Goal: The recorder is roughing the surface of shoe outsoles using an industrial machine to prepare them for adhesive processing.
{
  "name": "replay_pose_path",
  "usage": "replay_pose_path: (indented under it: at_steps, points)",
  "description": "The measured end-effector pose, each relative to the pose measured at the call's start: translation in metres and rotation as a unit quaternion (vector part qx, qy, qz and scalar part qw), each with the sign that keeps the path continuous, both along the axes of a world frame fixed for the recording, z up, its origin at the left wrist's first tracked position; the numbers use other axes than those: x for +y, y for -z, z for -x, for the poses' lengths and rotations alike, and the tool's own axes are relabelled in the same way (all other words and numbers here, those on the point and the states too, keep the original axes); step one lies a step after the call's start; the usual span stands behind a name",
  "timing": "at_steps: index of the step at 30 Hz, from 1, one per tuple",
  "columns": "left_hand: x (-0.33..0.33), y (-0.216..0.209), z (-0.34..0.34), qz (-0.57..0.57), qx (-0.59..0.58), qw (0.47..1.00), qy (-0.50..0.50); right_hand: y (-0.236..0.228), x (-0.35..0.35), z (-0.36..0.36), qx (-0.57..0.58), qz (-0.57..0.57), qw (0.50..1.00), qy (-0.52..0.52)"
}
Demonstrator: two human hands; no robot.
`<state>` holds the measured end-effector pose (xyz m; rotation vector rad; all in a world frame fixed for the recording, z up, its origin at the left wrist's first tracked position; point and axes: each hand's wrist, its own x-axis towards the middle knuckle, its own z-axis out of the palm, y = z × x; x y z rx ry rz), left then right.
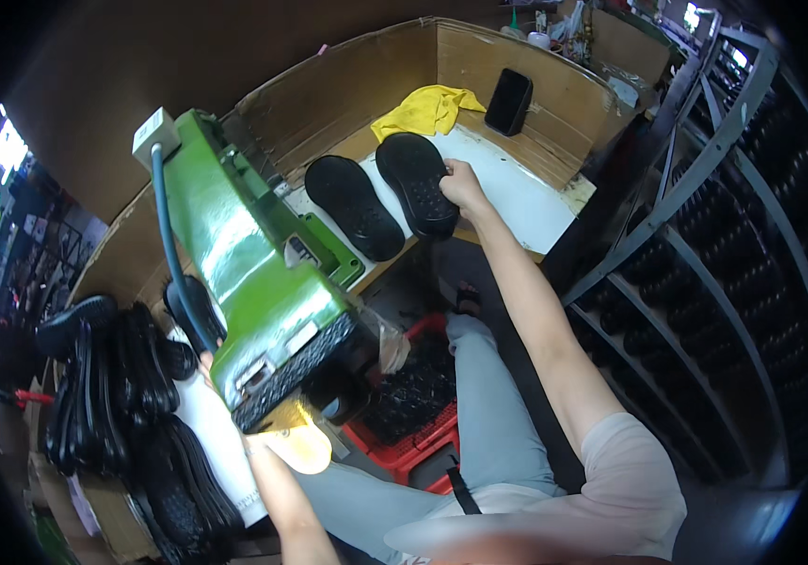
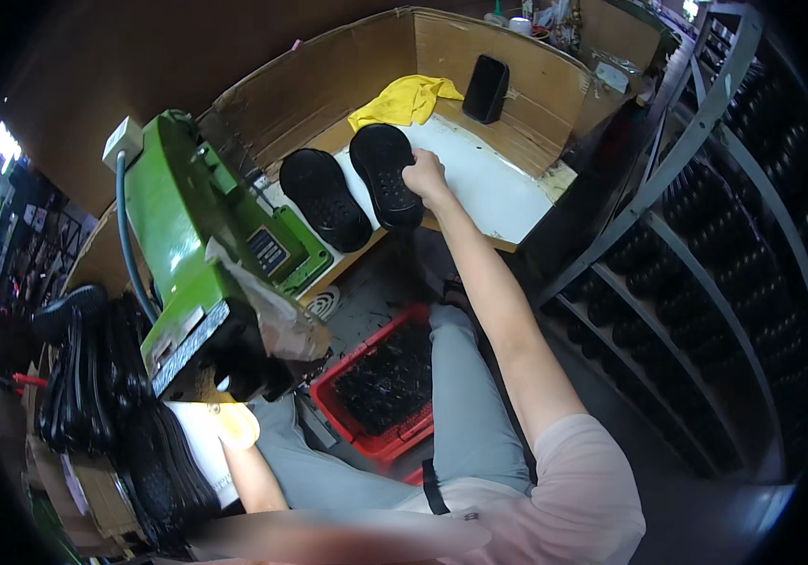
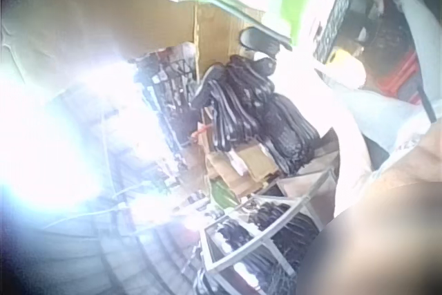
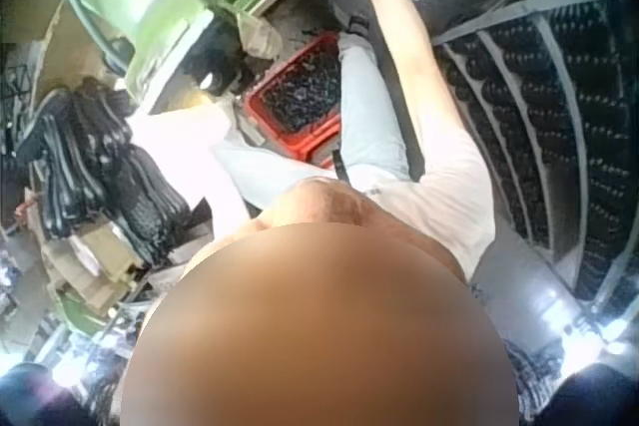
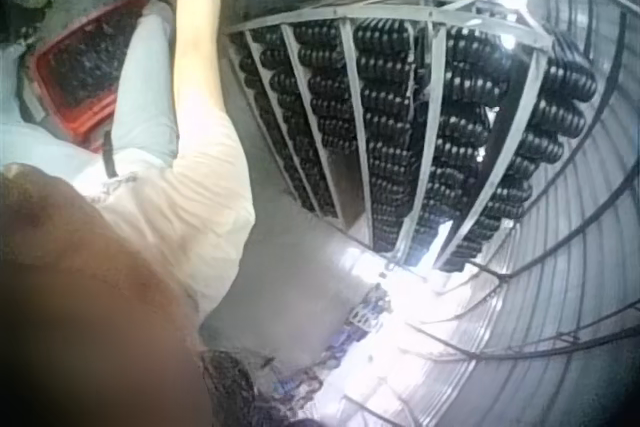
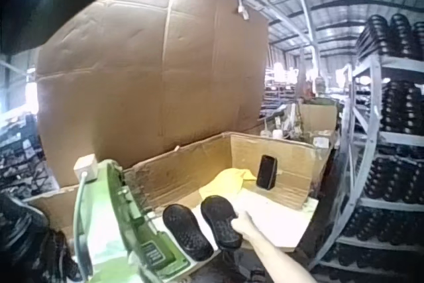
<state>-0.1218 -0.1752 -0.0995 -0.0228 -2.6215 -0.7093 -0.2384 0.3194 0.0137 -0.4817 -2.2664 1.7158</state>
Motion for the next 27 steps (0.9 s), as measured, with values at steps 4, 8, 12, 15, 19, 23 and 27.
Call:
replay_pose_path:
  at_steps: [4, 8, 12, 15, 19, 23, 27]
  points:
    - [-0.020, -0.003, -0.048, 0.045, 0.063, 0.997, 0.010, 0.020, -0.008, 0.010, 0.034, -0.024, 0.999, 0.004]
    - [-0.004, -0.004, -0.093, 0.079, 0.122, 0.989, 0.021, 0.028, -0.009, 0.010, 0.057, -0.023, 0.996, 0.061]
    - [-0.005, -0.023, -0.122, 0.016, 0.153, 0.988, 0.013, 0.041, -0.008, 0.016, 0.076, 0.020, 0.996, 0.049]
    - [0.011, -0.058, -0.161, -0.112, 0.127, 0.986, -0.005, 0.054, -0.012, 0.005, 0.177, -0.321, 0.907, 0.207]
    - [0.024, -0.067, -0.200, -0.288, 0.087, 0.953, 0.019, 0.034, -0.060, -0.085, 0.253, -0.152, 0.953, 0.062]
    - [0.063, -0.080, -0.190, -0.377, 0.003, 0.922, 0.086, 0.103, -0.093, -0.186, 0.111, 0.127, 0.977, -0.131]
    - [0.095, -0.079, -0.174, -0.463, -0.019, 0.870, 0.169, 0.073, -0.130, -0.234, 0.217, 0.235, 0.937, -0.136]
